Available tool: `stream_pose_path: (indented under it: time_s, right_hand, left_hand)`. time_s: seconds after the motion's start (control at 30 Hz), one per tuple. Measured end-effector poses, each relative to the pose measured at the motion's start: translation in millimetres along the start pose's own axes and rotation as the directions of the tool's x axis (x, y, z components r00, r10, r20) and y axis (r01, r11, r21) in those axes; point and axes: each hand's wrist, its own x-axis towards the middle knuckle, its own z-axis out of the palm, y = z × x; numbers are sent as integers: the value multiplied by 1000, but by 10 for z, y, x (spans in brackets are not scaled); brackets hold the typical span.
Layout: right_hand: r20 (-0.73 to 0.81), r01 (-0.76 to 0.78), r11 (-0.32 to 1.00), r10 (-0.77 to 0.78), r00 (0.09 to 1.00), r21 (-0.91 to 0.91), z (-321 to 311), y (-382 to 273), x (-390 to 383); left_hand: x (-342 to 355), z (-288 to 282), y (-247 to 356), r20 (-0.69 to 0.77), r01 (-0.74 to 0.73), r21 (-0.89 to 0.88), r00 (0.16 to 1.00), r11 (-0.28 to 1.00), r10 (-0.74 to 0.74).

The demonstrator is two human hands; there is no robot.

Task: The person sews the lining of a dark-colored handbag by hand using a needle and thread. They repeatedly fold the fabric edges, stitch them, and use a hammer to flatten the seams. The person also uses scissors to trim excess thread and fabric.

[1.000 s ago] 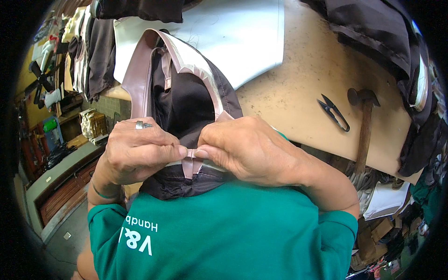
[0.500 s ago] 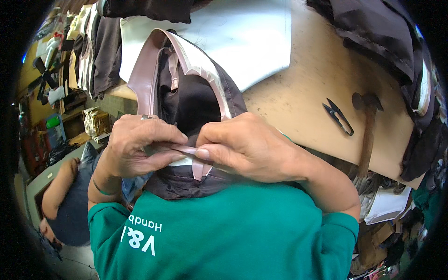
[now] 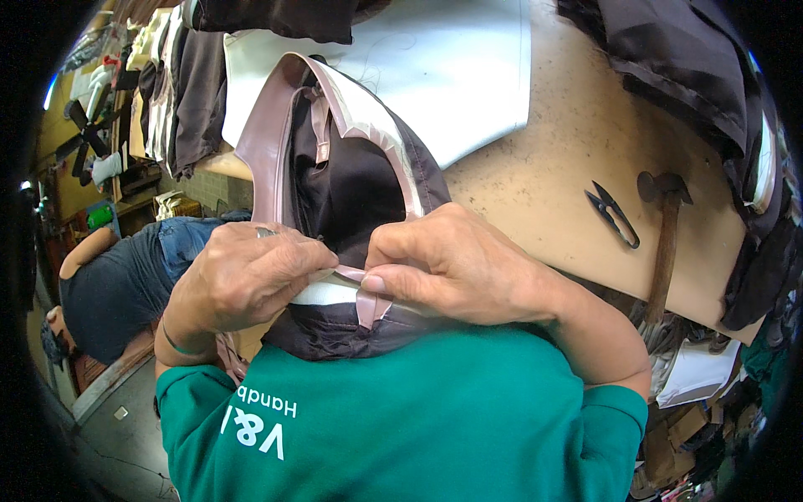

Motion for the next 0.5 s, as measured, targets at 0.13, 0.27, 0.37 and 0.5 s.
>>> stream_pose_path:
  time_s: [0.13, 0.27, 0.37, 0.5]
  right_hand:
    - [-21, 20, 1000, -19, 1000, 16, 13, 50, 8]
    - [50, -83, 996, 81, 995, 42, -37, 28, 2]
    - [63, -81, 996, 78, 995, 34, -46, 22, 3]
    - [64, -102, 993, 97, 993, 67, -58, 12, 5]
  left_hand:
    - [54, -87, 21, 107, 80, -31, 991, 996, -76]
    - [38, -62, -38, 114, 133, -127, 986, 983, -119]
    - [52, -97, -36, 108, 119, -135, 989, 984, -104]
    - [41, -67, 9, 112, 79, 24, 990, 997, -81]
